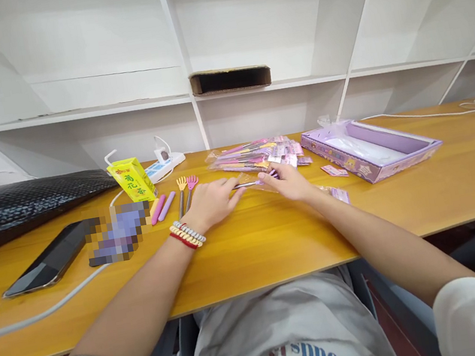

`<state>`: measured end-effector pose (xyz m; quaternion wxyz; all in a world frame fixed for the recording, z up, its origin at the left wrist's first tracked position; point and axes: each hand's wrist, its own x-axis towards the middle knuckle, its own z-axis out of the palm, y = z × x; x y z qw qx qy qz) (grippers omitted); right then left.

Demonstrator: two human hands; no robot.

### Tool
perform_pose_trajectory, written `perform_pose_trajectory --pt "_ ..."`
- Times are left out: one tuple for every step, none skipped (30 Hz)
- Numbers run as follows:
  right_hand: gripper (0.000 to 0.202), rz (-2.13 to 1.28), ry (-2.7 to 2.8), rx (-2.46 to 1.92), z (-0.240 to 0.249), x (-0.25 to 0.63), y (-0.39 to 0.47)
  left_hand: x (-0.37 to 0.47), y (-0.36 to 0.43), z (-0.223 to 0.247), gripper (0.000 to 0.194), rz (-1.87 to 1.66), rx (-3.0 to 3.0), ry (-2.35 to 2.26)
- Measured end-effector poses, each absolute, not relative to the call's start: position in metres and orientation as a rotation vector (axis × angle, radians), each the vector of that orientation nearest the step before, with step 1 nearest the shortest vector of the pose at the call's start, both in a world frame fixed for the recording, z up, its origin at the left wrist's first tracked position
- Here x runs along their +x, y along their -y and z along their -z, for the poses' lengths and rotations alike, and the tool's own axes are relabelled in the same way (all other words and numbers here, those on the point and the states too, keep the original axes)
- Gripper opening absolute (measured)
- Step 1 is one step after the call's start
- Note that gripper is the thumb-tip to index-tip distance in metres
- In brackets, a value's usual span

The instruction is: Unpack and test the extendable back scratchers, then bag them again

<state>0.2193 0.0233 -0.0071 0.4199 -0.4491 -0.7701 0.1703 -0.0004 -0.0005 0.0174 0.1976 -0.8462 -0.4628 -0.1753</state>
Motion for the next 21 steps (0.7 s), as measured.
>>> perform_pose_trajectory --pt "0.037 -0.386 1.944 -1.119 0.007 0.220 -0.024 -0.002 -0.002 -0.016 0.039 0.500 -2.392 1.258" --pt "0.035 -0.342 1.956 -1.093 0.007 0.220 -0.024 -0.003 -0.003 -0.014 0.038 0.504 -2.409 1.235" --pt "0.033 -0.293 1.967 -1.053 0.007 0.220 -0.024 -0.004 -0.005 -0.013 0.038 0.504 -2.420 1.224" --pt "0.030 -0.242 1.977 -1.008 0.006 0.219 -0.024 -0.004 -0.006 -0.011 0.038 0.502 -2.424 1.222" --pt "0.028 -0.195 1.994 -0.968 0.006 0.218 -0.024 -0.003 -0.006 -0.010 0.038 0.497 -2.424 1.227" --pt "0.026 -0.161 2.021 -0.940 0.005 0.218 -0.023 -0.002 -0.006 -0.009 0.039 0.491 -2.422 1.235" --pt "0.026 -0.144 2.056 -0.928 0.005 0.218 -0.022 -0.001 -0.006 -0.008 0.040 0.482 -2.420 1.244" --pt "0.028 -0.140 2.093 -0.933 0.004 0.218 -0.022 -0.001 -0.006 -0.007 0.041 0.473 -2.417 1.253" --pt "0.031 -0.146 2.123 -0.948 0.004 0.218 -0.021 0.000 -0.006 -0.007 0.042 0.463 -2.413 1.259" --pt "0.034 -0.157 2.143 -0.967 0.004 0.218 -0.020 0.001 -0.006 -0.007 0.043 0.455 -2.411 1.261" --pt "0.036 -0.169 2.150 -0.986 0.004 0.219 -0.020 0.001 -0.005 -0.008 0.043 0.450 -2.407 1.261" --pt "0.038 -0.179 2.148 -1.001 0.005 0.219 -0.020 0.002 -0.005 -0.008 0.044 0.447 -2.401 1.261" --pt "0.040 -0.186 2.142 -1.016 0.005 0.219 -0.020 0.002 -0.004 -0.009 0.045 0.446 -2.394 1.260" --pt "0.043 -0.190 2.135 -1.034 0.006 0.219 -0.020 0.002 -0.004 -0.010 0.046 0.446 -2.389 1.259" --pt "0.046 -0.192 2.129 -1.060 0.006 0.218 -0.020 0.003 -0.003 -0.011 0.046 0.448 -2.387 1.262" --pt "0.049 -0.191 2.123 -1.095 0.006 0.217 -0.020 0.003 -0.003 -0.011 0.047 0.449 -2.386 1.270" --pt "0.051 -0.190 2.117 -1.133 0.007 0.216 -0.020 0.004 -0.002 -0.012 0.049 0.448 -2.386 1.283" --pt "0.053 -0.186 2.111 -1.170 0.007 0.215 -0.019 0.004 -0.001 -0.013 0.050 0.441 -2.387 1.300" --pt "0.054 -0.178 2.110 -1.200 0.007 0.213 -0.019 0.004 -0.001 -0.014 0.052 0.429 -2.386 1.319" --pt "0.054 -0.168 2.117 -1.218 0.006 0.213 -0.019 0.004 -0.001 -0.016 0.054 0.416 -2.379 1.340" --pt "0.054 -0.152 2.130 -1.224 0.005 0.213 -0.018 0.002 -0.002 -0.018 0.055 0.401 -2.367 1.362"
